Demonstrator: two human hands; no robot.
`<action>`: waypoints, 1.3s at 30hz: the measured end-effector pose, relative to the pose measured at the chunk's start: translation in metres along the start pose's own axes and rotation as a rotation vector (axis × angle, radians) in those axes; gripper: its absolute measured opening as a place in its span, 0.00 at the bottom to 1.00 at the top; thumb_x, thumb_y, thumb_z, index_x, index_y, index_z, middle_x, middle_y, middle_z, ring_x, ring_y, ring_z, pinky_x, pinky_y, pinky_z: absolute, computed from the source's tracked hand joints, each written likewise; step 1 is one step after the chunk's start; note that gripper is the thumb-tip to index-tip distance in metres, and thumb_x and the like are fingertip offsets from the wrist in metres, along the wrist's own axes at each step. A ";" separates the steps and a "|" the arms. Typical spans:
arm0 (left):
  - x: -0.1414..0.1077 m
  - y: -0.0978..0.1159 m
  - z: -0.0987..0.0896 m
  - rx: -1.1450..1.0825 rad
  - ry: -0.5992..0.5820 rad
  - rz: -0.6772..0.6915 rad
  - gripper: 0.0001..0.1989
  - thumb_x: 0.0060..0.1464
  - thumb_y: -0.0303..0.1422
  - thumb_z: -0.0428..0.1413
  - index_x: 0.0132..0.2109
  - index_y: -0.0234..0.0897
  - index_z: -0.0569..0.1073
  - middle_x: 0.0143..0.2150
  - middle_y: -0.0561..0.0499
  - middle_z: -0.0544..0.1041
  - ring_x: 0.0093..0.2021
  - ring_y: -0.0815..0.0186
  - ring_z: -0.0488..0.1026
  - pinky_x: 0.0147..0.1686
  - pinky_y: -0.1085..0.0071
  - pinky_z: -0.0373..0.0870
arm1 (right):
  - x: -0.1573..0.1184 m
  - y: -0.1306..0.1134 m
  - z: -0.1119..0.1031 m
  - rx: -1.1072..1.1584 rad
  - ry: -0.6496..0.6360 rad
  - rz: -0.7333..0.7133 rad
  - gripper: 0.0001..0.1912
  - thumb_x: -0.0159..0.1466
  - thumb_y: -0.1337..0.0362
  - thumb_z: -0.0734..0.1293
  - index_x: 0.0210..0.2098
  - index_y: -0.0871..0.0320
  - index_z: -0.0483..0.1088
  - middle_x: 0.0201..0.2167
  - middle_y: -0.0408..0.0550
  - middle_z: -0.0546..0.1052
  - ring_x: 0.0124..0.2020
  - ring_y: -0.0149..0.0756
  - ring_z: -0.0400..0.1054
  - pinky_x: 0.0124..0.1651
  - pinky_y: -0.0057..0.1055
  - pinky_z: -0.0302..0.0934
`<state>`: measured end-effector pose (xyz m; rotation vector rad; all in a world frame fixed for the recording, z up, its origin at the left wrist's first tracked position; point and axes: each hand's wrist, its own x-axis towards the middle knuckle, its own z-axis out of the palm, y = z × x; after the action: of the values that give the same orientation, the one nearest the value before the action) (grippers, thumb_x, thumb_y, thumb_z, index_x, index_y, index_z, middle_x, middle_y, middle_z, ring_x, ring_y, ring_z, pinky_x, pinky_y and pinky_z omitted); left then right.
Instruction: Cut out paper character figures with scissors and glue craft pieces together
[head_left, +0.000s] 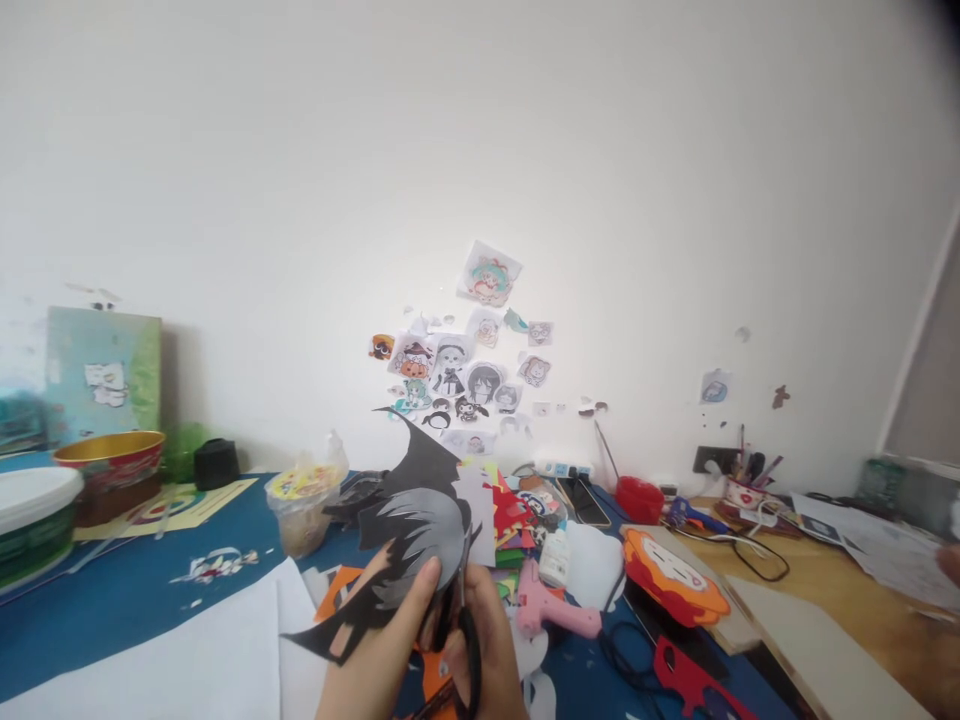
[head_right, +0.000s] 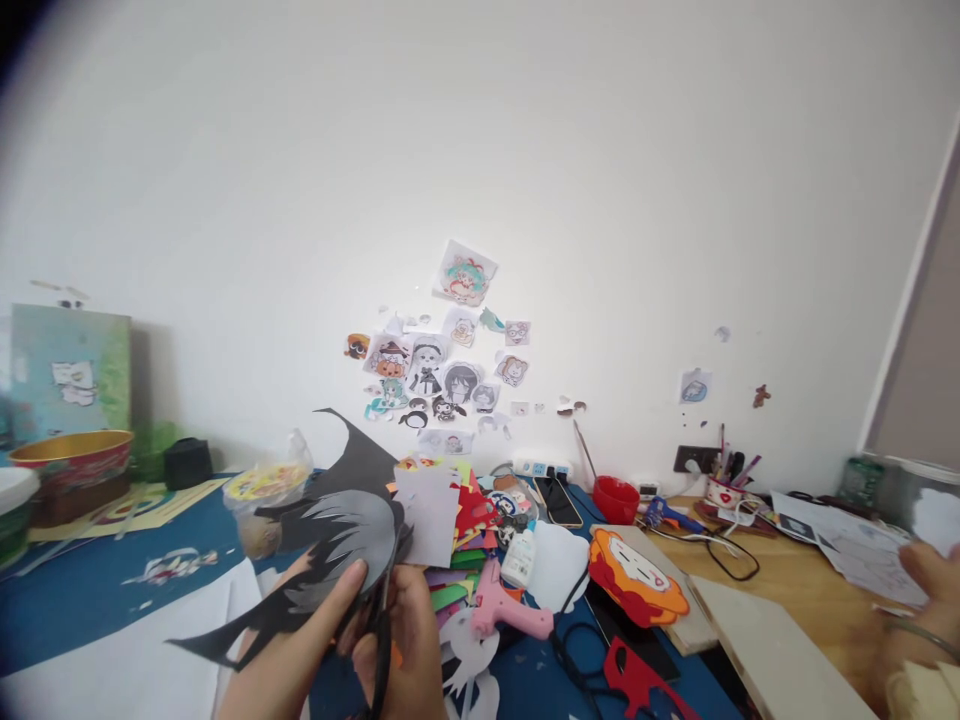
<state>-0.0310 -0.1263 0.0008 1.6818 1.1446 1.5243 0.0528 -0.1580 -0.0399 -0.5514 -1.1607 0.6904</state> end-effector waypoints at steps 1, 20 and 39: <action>0.000 -0.001 0.000 0.000 -0.022 -0.006 0.12 0.44 0.41 0.53 0.34 0.40 0.72 0.40 0.50 0.76 0.44 0.58 0.72 0.46 0.64 0.68 | 0.000 0.001 0.000 0.020 -0.002 -0.008 0.30 0.51 0.42 0.63 0.44 0.56 0.63 0.24 0.45 0.69 0.23 0.33 0.62 0.29 0.30 0.58; 0.005 0.004 -0.005 0.031 -0.136 -0.098 0.20 0.40 0.45 0.50 0.39 0.38 0.70 0.45 0.44 0.73 0.51 0.54 0.66 0.54 0.58 0.59 | 0.001 -0.006 -0.007 -0.101 0.071 0.056 0.29 0.49 0.42 0.65 0.39 0.58 0.66 0.27 0.48 0.70 0.30 0.37 0.65 0.30 0.30 0.58; 0.005 0.001 -0.009 -0.106 -0.063 -0.327 0.27 0.43 0.47 0.51 0.49 0.38 0.66 0.55 0.45 0.66 0.57 0.54 0.60 0.56 0.59 0.54 | 0.000 -0.016 -0.005 -0.174 0.047 0.147 0.15 0.50 0.60 0.69 0.35 0.58 0.67 0.29 0.45 0.73 0.29 0.33 0.66 0.33 0.26 0.58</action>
<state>-0.0393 -0.1231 0.0057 1.3839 1.2147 1.2945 0.0609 -0.1691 -0.0296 -0.8025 -1.1503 0.7016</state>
